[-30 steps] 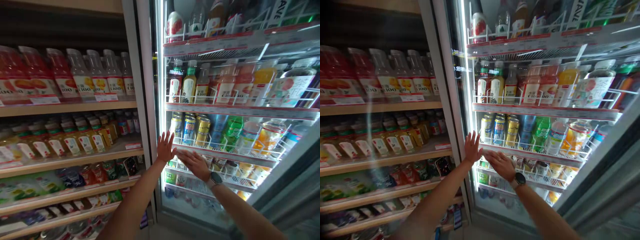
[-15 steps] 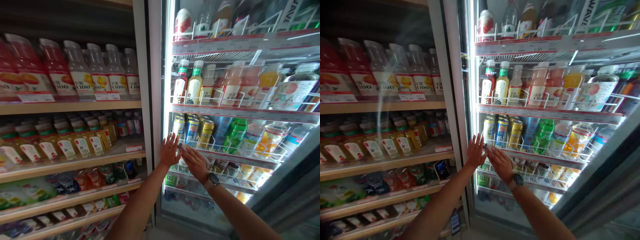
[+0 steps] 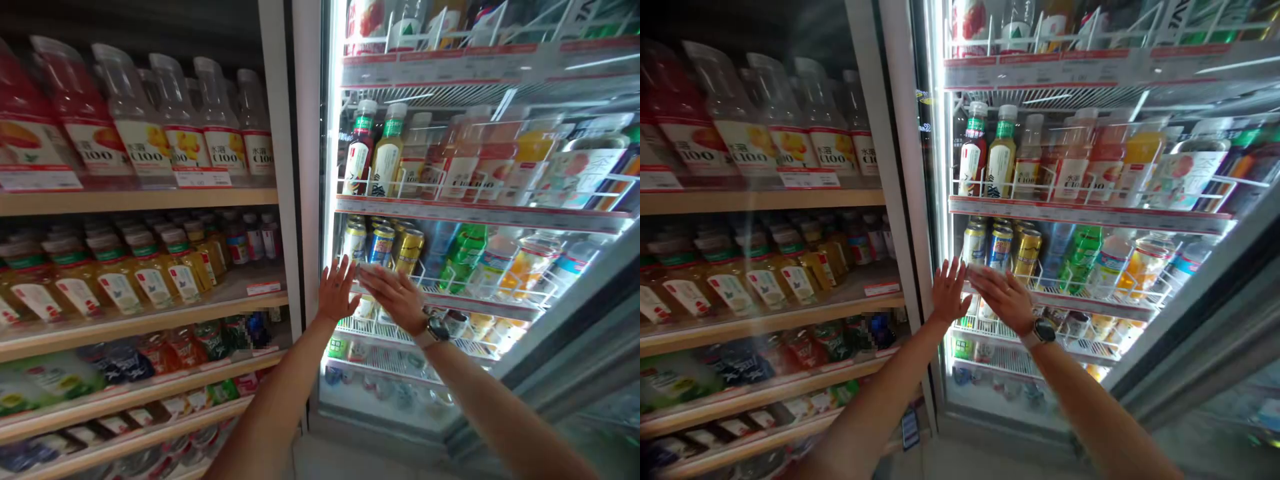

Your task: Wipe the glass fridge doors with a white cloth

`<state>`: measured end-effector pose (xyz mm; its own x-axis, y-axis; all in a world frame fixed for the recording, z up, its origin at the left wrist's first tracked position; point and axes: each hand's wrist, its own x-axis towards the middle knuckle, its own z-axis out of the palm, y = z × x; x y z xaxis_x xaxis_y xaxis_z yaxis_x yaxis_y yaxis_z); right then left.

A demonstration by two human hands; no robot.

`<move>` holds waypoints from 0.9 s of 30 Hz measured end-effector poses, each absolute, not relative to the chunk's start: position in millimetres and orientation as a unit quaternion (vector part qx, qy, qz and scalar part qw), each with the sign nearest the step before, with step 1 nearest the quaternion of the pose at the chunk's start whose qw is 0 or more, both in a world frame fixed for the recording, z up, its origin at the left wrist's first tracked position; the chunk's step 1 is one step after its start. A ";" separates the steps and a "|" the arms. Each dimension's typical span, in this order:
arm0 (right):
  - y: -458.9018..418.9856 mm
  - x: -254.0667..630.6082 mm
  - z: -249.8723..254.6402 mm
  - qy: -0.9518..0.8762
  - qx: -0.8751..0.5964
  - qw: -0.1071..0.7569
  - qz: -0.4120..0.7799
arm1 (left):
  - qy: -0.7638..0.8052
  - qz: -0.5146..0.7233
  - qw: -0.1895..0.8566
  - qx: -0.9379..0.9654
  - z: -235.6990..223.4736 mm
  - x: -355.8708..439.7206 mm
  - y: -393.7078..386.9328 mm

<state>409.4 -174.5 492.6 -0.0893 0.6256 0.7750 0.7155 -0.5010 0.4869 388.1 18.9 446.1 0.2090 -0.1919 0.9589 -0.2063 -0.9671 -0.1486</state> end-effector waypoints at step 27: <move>-225.0 421.6 490.5 -0.511 -0.665 0.023 -0.545 | -0.102 0.629 -0.001 0.771 448.1 389.7 18.4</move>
